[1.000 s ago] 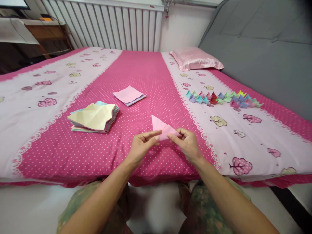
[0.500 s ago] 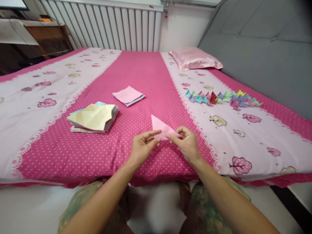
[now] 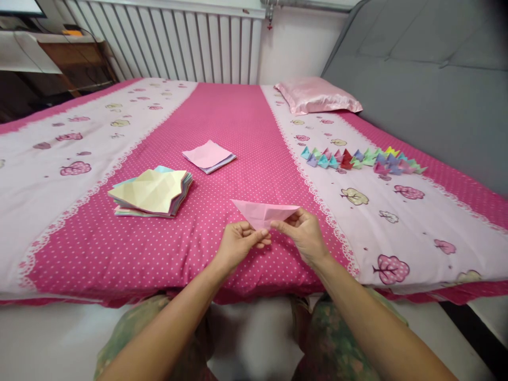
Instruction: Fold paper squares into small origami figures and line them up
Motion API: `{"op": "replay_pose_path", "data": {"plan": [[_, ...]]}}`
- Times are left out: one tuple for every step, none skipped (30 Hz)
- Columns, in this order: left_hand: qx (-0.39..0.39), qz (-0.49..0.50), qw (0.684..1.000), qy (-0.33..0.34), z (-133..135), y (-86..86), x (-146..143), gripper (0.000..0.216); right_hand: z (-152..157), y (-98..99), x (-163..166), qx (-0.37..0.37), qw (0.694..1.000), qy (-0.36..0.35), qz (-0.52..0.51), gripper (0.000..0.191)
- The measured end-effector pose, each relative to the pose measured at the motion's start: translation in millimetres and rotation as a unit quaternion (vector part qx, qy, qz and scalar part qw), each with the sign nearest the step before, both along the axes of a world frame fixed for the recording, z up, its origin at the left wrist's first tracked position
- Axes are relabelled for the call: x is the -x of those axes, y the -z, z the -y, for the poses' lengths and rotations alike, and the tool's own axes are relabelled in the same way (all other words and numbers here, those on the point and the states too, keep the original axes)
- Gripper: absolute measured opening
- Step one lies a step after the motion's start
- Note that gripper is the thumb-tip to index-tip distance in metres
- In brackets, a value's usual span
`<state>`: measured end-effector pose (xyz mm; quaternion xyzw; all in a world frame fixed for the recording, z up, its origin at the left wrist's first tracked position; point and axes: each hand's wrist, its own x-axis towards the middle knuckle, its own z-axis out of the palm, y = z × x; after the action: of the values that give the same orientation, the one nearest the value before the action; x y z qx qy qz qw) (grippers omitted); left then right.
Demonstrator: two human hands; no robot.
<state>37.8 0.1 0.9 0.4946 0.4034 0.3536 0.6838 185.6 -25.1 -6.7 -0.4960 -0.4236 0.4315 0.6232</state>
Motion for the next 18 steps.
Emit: {"op": "replay_pose_path", "data": {"plan": [[0.001, 0.008, 1.000, -0.004, 0, 0.1, 0, 0.025, 1, 1.5, 2, 0.011, 1.000, -0.029, 0.004, 0.032], [0.001, 0.015, 1.000, -0.006, -1, 0.2, 1, 0.024, 1, 3.1, 3, 0.022, 0.998, -0.051, 0.009, 0.028], [0.001, 0.020, 1.000, -0.008, -1, 0.2, 1, 0.023, 2, 4.5, 5, 0.029, 0.997, -0.064, 0.016, 0.026], [0.001, 0.023, 1.000, -0.008, -1, 0.1, 1, 0.023, 3, 5.5, 6, 0.031, 0.997, -0.069, 0.023, 0.025], [0.002, 0.026, 1.000, -0.007, -1, -0.2, 1, 0.022, 3, 6.1, 7, 0.027, 0.997, -0.068, 0.030, 0.024], [0.003, 0.028, 1.000, -0.005, -1, -0.5, 1, 0.022, 4, 6.2, 7, 0.022, 0.997, -0.066, 0.038, 0.023], [0.005, 0.029, 1.000, -0.004, -1, -0.9, 1, 0.023, 4, 5.9, 7, 0.015, 0.997, -0.064, 0.046, 0.023], [0.007, 0.029, 1.000, -0.004, -1, -1.4, 1, 0.023, 4, 5.1, 6, 0.010, 0.997, -0.060, 0.055, 0.022], [0.008, 0.029, 1.000, -0.005, 0, -1.9, 1, 0.023, 3, 4.1, 5, 0.005, 0.996, -0.053, 0.065, 0.021], [0.008, 0.026, 1.000, -0.006, 0, -2.3, 1, 0.024, 3, 2.9, 3, 0.002, 0.996, -0.043, 0.076, 0.020], [0.007, 0.022, 1.000, -0.007, 0, -2.5, 0, 0.024, 3, 1.6, 1, -0.001, 0.996, -0.032, 0.084, 0.020], [0.007, 0.018, 1.000, -0.007, 0, -2.4, 0, 0.025, 3, 0.3, -1, -0.003, 0.996, -0.020, 0.090, 0.019], [0.008, 0.015, 1.000, -0.007, 0, -2.3, 0, 0.025, 2, -1.0, -3, -0.005, 0.996, -0.009, 0.093, 0.019], [0.008, 0.012, 1.000, -0.006, 0, -1.9, 0, 0.025, 2, -2.1, -6, -0.006, 0.996, 0.000, 0.091, 0.018], [0.010, 0.011, 1.000, -0.004, -1, -1.5, 0, 0.025, 1, -3.2, -8, -0.006, 0.996, 0.008, 0.085, 0.018], [0.011, 0.009, 1.000, -0.002, -1, -1.0, 0, 0.025, 1, -4.1, -10, -0.006, 0.997, 0.015, 0.077, 0.018], [0.013, 0.008, 1.000, 0.000, -1, -0.7, 0, 0.026, 1, -4.9, -12, -0.007, 0.997, 0.021, 0.067, 0.018], [0.015, 0.006, 1.000, 0.002, -1, -0.6, 0, 0.026, 0, -5.7, -13, -0.009, 0.998, 0.029, 0.058, 0.018]]}}
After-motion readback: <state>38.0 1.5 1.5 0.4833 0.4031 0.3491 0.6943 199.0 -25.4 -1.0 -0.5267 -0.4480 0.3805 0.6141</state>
